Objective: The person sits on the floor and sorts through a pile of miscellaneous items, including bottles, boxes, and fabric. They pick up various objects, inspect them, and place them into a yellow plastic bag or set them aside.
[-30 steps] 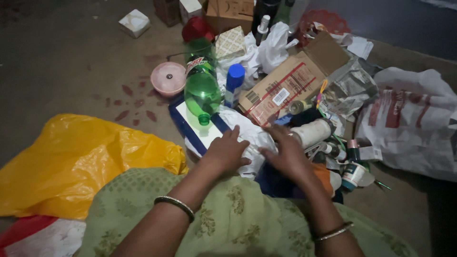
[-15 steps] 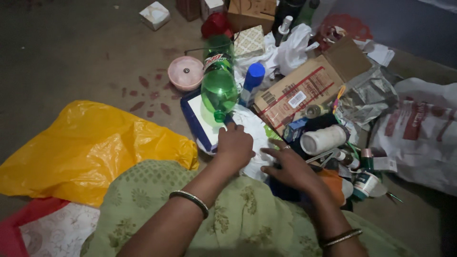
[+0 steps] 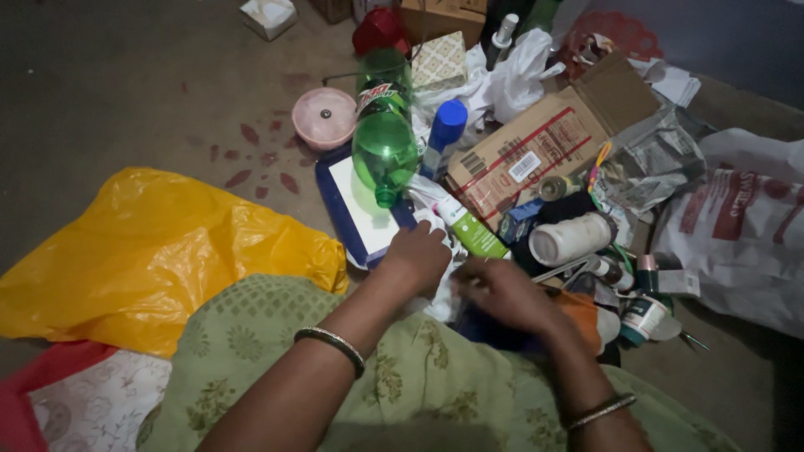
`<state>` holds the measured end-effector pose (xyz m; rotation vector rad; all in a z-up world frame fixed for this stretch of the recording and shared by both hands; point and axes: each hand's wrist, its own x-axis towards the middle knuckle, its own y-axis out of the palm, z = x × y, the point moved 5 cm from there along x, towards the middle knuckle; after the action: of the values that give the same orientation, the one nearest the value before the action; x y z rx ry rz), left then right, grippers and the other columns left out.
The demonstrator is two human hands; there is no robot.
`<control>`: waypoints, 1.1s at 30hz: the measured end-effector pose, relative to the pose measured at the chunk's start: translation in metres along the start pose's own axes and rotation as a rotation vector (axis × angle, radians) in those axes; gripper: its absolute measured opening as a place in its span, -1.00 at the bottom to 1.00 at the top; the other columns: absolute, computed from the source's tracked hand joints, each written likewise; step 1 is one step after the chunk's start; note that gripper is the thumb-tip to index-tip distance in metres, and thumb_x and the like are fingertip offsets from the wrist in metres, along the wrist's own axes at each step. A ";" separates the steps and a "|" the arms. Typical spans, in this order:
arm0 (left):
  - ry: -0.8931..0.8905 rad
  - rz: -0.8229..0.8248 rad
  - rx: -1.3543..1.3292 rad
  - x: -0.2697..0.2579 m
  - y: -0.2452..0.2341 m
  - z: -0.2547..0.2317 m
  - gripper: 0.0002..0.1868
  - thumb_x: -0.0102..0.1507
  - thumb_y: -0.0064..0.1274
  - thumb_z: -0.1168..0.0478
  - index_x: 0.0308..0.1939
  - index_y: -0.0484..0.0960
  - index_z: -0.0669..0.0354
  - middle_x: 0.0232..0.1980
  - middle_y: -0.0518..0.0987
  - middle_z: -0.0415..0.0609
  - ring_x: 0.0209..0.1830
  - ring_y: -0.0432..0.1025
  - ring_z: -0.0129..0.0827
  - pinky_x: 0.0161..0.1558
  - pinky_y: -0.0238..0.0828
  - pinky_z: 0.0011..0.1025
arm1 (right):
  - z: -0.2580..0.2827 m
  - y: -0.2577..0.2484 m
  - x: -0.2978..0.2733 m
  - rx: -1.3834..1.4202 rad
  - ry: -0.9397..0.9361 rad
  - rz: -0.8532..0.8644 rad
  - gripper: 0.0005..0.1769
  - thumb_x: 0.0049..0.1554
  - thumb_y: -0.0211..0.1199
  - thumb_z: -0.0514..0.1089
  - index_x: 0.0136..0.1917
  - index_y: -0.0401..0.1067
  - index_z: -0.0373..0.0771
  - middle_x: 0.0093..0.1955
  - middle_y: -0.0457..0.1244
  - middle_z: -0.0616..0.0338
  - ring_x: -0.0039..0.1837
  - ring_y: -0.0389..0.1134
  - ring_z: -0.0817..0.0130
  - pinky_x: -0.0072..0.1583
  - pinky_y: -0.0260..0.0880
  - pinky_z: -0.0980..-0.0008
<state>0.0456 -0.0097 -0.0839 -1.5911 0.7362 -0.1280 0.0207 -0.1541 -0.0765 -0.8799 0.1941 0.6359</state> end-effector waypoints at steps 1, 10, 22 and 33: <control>0.009 0.051 -0.011 0.001 0.002 -0.001 -0.50 -0.06 0.44 0.08 -0.06 0.74 0.04 0.22 0.55 -0.04 0.35 0.31 -0.08 0.20 0.38 -0.10 | -0.002 -0.006 0.001 -0.041 -0.037 -0.108 -0.58 0.15 0.28 0.06 0.18 0.54 -0.21 0.15 0.43 0.03 0.17 0.48 0.16 0.23 0.47 0.25; 0.074 0.270 0.017 -0.004 0.006 -0.012 -0.50 -0.03 0.45 -0.04 -0.08 0.78 0.05 0.11 0.65 -0.01 0.28 0.38 -0.05 0.23 0.30 -0.05 | -0.037 -0.008 0.017 -0.217 -0.244 -0.438 -0.32 0.04 0.41 -0.03 0.37 0.36 -0.32 0.44 0.15 -0.19 0.39 0.23 -0.14 0.30 0.27 0.09; 0.159 -0.216 -0.274 -0.001 -0.029 -0.015 -0.57 0.07 0.33 0.02 -0.07 0.67 0.13 -0.01 0.59 0.08 0.13 0.42 0.03 0.09 0.33 0.00 | -0.033 -0.061 -0.014 -0.433 -0.065 -0.943 -0.64 0.00 0.38 -0.17 0.11 0.57 -0.18 0.13 0.37 -0.07 0.21 0.32 -0.13 0.25 0.33 0.00; 0.145 -0.328 -0.317 -0.002 -0.043 -0.016 -0.63 0.11 0.27 0.09 -0.05 0.69 0.13 0.01 0.58 0.07 0.10 0.39 0.05 0.06 0.34 -0.02 | -0.125 -0.087 -0.043 -0.219 0.525 -0.961 -0.36 -0.06 0.47 0.04 0.27 0.47 -0.15 0.24 0.24 -0.32 0.25 0.28 -0.30 0.22 0.32 -0.11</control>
<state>0.0526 -0.0230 -0.0409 -2.0158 0.6217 -0.3845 0.0493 -0.3098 -0.0811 -1.2043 0.1473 -0.4879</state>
